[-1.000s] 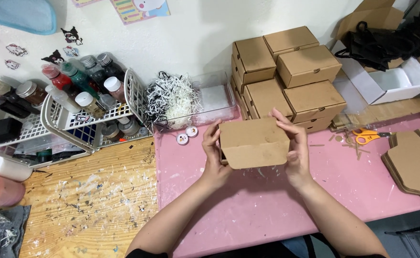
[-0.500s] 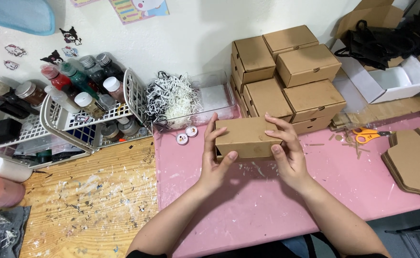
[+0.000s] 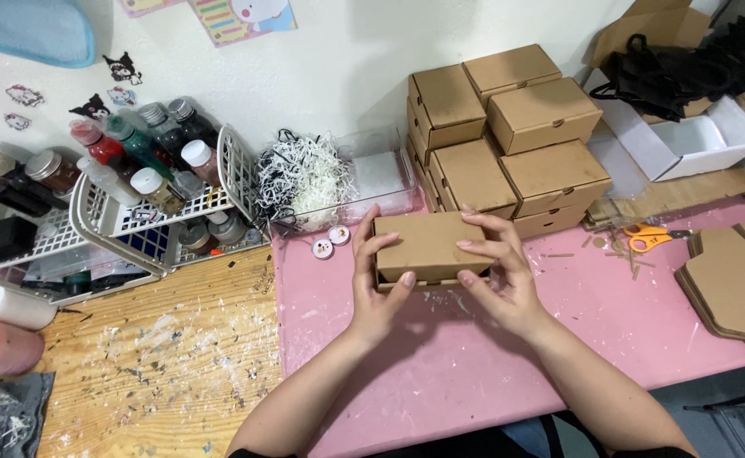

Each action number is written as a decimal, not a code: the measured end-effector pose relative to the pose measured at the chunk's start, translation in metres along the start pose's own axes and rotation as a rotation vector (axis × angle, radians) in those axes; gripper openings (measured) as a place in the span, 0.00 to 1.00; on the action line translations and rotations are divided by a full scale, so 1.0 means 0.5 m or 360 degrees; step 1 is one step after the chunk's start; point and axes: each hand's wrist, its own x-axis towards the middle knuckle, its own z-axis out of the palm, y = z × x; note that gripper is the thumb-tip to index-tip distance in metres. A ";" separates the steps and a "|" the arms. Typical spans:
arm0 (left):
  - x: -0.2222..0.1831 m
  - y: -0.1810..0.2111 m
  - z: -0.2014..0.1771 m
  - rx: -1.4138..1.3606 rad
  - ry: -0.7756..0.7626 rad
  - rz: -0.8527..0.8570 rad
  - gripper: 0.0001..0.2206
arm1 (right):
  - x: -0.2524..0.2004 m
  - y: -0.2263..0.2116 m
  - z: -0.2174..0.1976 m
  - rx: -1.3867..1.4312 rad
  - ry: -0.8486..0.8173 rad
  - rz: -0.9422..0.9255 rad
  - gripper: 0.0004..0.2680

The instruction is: Packing small items into cardboard boxes using shredded paper as filler.

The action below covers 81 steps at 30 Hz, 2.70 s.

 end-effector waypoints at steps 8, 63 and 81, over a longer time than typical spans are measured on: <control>0.016 0.012 -0.015 0.0114 -0.0120 0.0007 0.23 | 0.007 0.016 -0.029 -0.0194 -0.0131 -0.0062 0.19; 0.220 -0.163 0.215 0.0039 -0.0151 -0.0567 0.30 | 0.080 0.214 -0.284 -0.0607 0.0641 0.0669 0.26; 0.211 -0.224 0.223 -0.0210 0.0091 -0.0694 0.34 | 0.081 0.225 -0.275 -0.0047 0.0732 0.0754 0.23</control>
